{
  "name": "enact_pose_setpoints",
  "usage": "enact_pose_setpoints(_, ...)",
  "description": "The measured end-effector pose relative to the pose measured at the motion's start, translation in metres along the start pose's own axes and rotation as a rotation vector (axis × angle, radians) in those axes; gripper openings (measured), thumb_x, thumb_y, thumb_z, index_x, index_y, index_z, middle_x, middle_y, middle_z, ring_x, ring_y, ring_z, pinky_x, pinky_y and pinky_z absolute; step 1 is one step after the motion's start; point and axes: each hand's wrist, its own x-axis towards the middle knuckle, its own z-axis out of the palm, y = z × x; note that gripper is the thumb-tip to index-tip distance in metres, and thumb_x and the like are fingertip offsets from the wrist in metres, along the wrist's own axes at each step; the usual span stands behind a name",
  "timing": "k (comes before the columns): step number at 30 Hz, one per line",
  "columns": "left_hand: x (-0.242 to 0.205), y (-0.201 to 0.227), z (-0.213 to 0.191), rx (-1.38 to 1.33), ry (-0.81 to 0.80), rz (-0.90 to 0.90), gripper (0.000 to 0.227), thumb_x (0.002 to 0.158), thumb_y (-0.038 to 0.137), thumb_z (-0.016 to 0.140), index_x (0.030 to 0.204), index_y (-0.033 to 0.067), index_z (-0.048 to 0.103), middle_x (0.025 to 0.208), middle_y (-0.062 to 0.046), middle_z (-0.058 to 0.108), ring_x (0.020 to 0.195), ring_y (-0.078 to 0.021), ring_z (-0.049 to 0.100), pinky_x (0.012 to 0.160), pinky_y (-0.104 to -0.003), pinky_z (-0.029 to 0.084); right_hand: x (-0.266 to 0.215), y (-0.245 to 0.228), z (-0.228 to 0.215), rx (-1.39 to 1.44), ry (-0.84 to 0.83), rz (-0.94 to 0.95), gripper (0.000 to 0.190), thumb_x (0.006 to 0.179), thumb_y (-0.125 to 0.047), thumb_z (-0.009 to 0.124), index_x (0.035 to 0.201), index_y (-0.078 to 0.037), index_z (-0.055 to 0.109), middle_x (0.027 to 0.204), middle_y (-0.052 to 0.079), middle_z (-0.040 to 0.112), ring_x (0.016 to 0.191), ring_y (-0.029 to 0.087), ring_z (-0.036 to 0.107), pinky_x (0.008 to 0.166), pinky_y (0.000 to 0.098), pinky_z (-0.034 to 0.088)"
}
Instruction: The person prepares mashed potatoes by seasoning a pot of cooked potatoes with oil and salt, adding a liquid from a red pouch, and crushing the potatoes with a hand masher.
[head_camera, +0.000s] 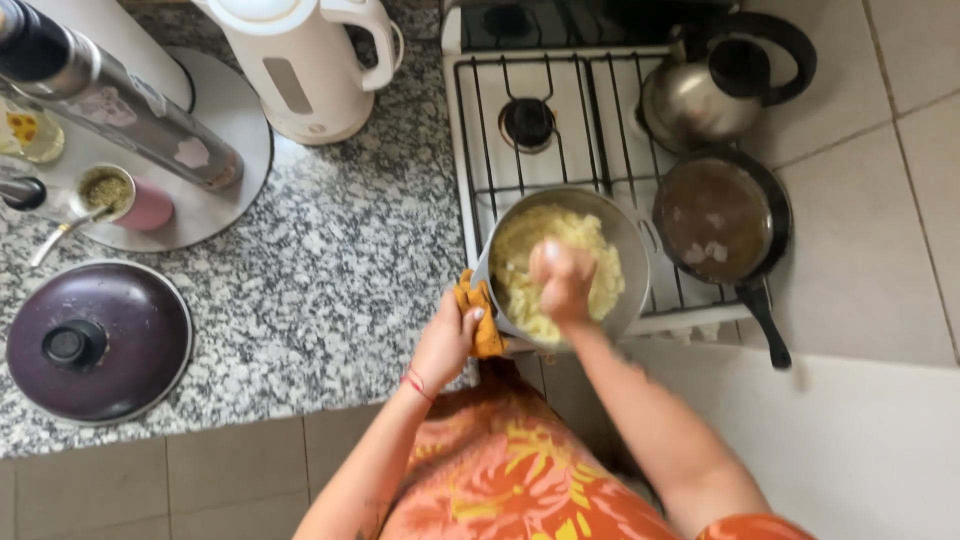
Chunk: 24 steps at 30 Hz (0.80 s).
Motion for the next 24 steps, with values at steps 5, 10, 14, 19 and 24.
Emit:
enact_pose_setpoints(5,0.008,-0.008,0.007,0.012,0.011,-0.013,0.034,0.095,0.036,0.044,0.113,0.0078,0.042,0.107,-0.034,0.058,0.105,-0.0506,0.054,0.09,-0.057,0.045,0.069,-0.079,-0.038,0.36,0.443,0.458,0.041,0.078,-0.044,0.048,0.052,-0.023,0.025,0.037,-0.004,0.024,0.029,0.01,0.031,0.03,0.0221,0.025)
enact_pose_setpoints(10,0.002,-0.007,0.006,-0.007,0.018,-0.014,0.032,0.095,0.038,0.044,0.105,0.0068,0.043,0.103,-0.033,0.06,0.102,-0.0501,0.056,0.087,-0.057,0.047,0.096,-0.11,-0.088,0.184,0.499,0.383,0.044,0.084,-0.045,0.045,0.057,-0.021,0.02,0.046,-0.005,0.009,0.035,0.01,0.017,0.034,0.0233,0.017)
enact_pose_setpoints(14,-0.004,0.007,-0.001,0.002,0.024,-0.025,0.027,0.096,0.038,0.042,0.1,0.011,0.042,0.095,-0.026,0.064,0.095,-0.0436,0.062,0.079,-0.051,0.052,0.098,-0.05,-0.088,0.122,0.53,0.401,0.042,0.081,-0.045,0.043,0.055,-0.023,0.02,0.041,-0.004,0.012,0.031,0.01,0.02,0.031,0.0218,0.018)
enact_pose_setpoints(19,-0.001,0.011,-0.006,-0.001,0.019,-0.049,0.031,0.095,0.038,0.043,0.102,0.0084,0.042,0.098,-0.03,0.062,0.097,-0.0477,0.059,0.08,-0.055,0.05,0.066,-0.021,-0.028,-0.031,0.388,0.27,0.045,0.085,-0.038,0.039,0.045,-0.019,0.029,0.035,0.0,0.025,0.029,0.013,0.031,0.032,0.0224,0.022)
enact_pose_setpoints(24,0.003,-0.005,0.004,-0.006,-0.009,-0.032,0.031,0.094,0.04,0.044,0.099,0.0105,0.041,0.094,-0.027,0.063,0.096,-0.0459,0.06,0.078,-0.053,0.05,0.041,-0.023,-0.026,-0.061,0.05,0.08,0.047,0.088,-0.023,0.043,0.042,-0.011,0.033,0.035,0.004,0.025,0.029,0.016,0.026,0.033,0.0259,0.019)
